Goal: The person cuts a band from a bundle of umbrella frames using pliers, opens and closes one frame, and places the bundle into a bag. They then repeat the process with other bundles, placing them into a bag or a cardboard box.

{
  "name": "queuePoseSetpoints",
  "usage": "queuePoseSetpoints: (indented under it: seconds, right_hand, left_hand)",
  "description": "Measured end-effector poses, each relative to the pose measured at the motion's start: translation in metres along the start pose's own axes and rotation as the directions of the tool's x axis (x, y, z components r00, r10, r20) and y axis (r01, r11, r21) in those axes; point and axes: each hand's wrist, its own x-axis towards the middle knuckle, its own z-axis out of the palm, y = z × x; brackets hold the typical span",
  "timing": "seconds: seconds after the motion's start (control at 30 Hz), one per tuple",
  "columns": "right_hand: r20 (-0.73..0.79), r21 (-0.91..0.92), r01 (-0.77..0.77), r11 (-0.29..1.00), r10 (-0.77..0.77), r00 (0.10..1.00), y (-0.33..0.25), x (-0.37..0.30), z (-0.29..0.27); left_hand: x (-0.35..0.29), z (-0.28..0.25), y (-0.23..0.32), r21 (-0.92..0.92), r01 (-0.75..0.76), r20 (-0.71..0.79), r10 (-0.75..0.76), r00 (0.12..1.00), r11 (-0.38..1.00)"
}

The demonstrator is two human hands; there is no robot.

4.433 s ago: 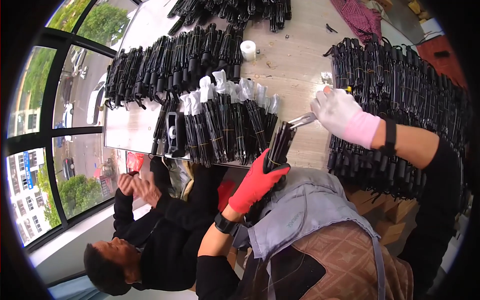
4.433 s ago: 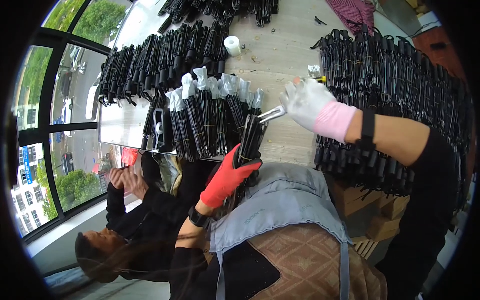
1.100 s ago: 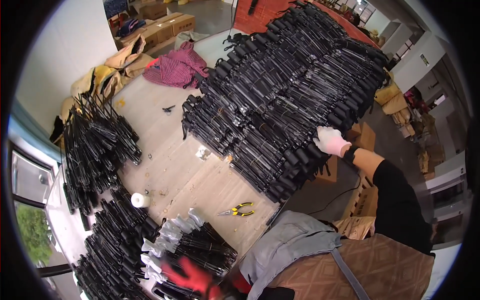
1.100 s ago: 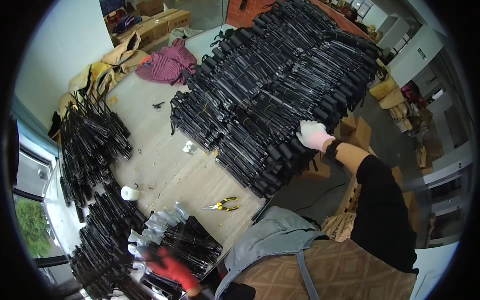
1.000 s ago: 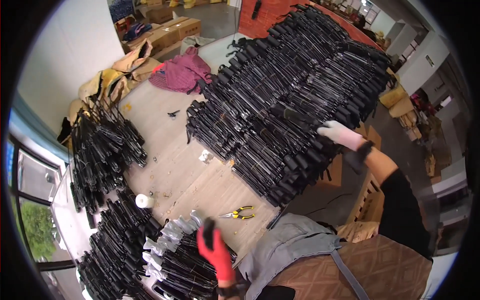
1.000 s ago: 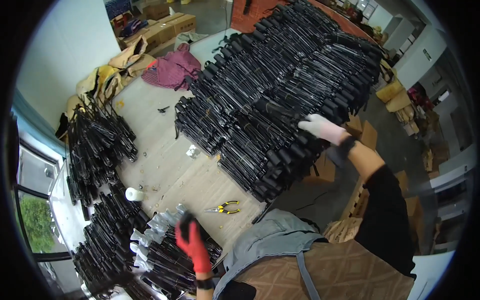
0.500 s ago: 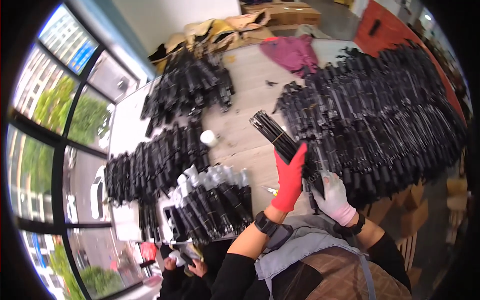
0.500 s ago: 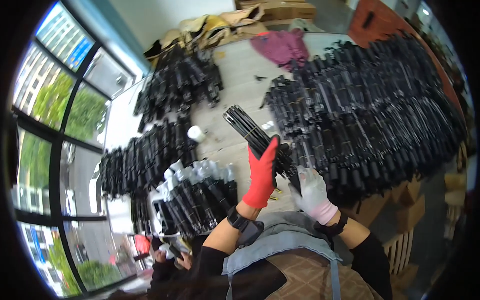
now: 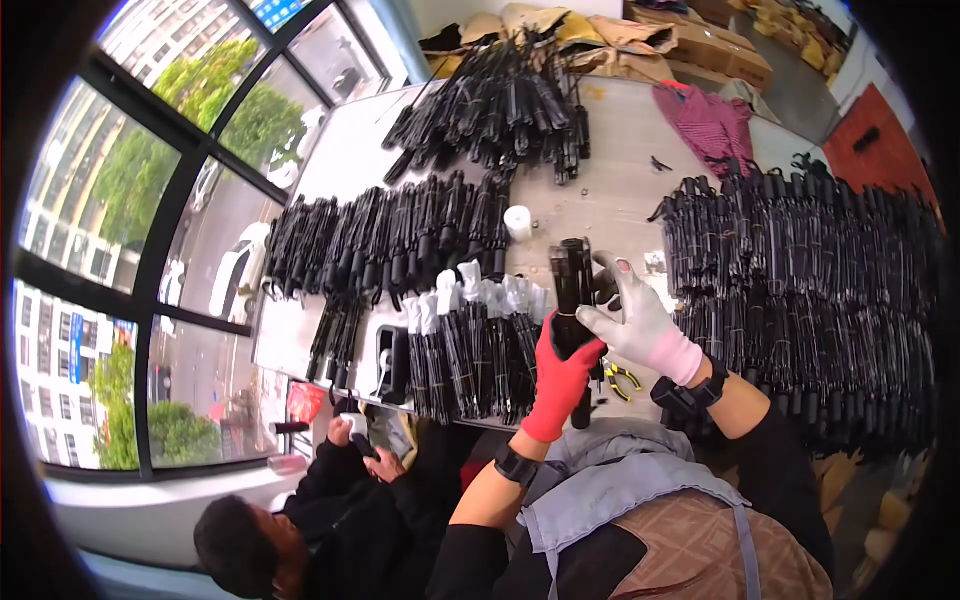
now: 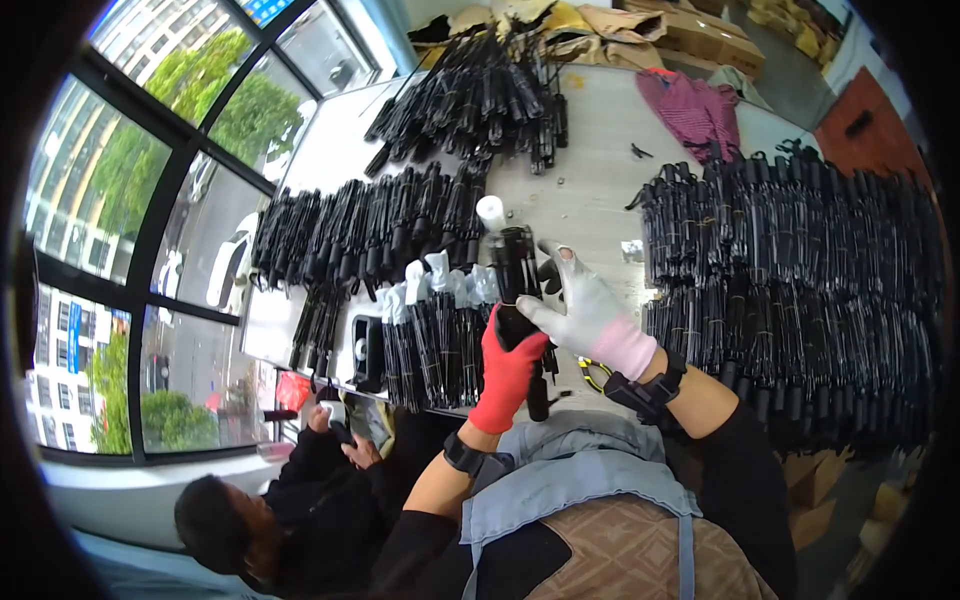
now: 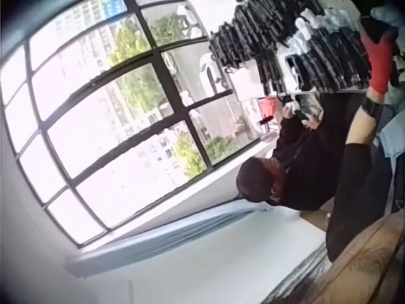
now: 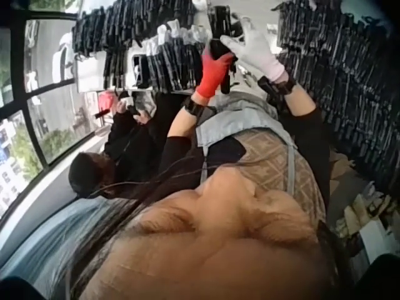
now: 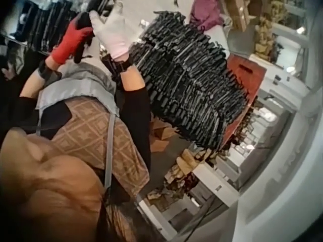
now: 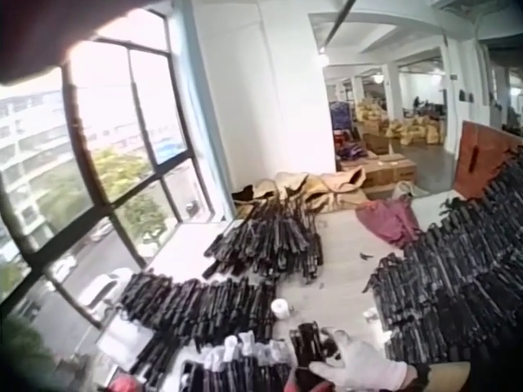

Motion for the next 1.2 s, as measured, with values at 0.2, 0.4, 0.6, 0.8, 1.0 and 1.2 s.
queuePoseSetpoints:
  seconds: [0.2, 0.4, 0.6, 0.8, 1.0, 1.2]
  right_hand:
    - [0.179, 0.250, -0.235, 0.939, 0.193, 0.965, 0.000, 0.006, 0.014]
    - [0.321, 0.646, -0.283, 0.709, 0.083, 0.943, 0.001, 0.000, 0.006]
    - [0.353, 0.711, -0.311, 0.630, 0.063, 0.933, 0.001, 0.000, -0.005]
    - [0.298, 0.543, -0.332, 0.772, 0.192, 0.935, 0.017, -0.003, -0.004]
    - [0.241, 0.371, -0.404, 0.836, 0.333, 0.912, 0.034, 0.000, 0.006]
    - [0.360, 0.552, -0.413, 0.725, 0.239, 0.902, 0.030, 0.007, 0.005]
  left_hand:
    - [-0.014, -0.013, 0.011, 0.484, -0.169, -0.020, 0.204, 0.979, 0.859]
    - [-0.006, -0.032, 0.034, -0.239, 0.442, 0.359, -0.345, 0.867, 0.864]
    - [0.002, -0.035, 0.028, -0.232, 0.453, 0.430, -0.327, 0.841, 0.861]
    - [0.001, -0.028, 0.021, -0.080, 0.341, 0.342, -0.295, 0.892, 0.937]
    - [-0.005, -0.018, 0.010, 0.053, 0.201, 0.163, -0.207, 0.965, 0.978]
    - [0.013, -0.042, 0.012, -0.214, 0.541, 0.504, -0.383, 0.774, 0.813]
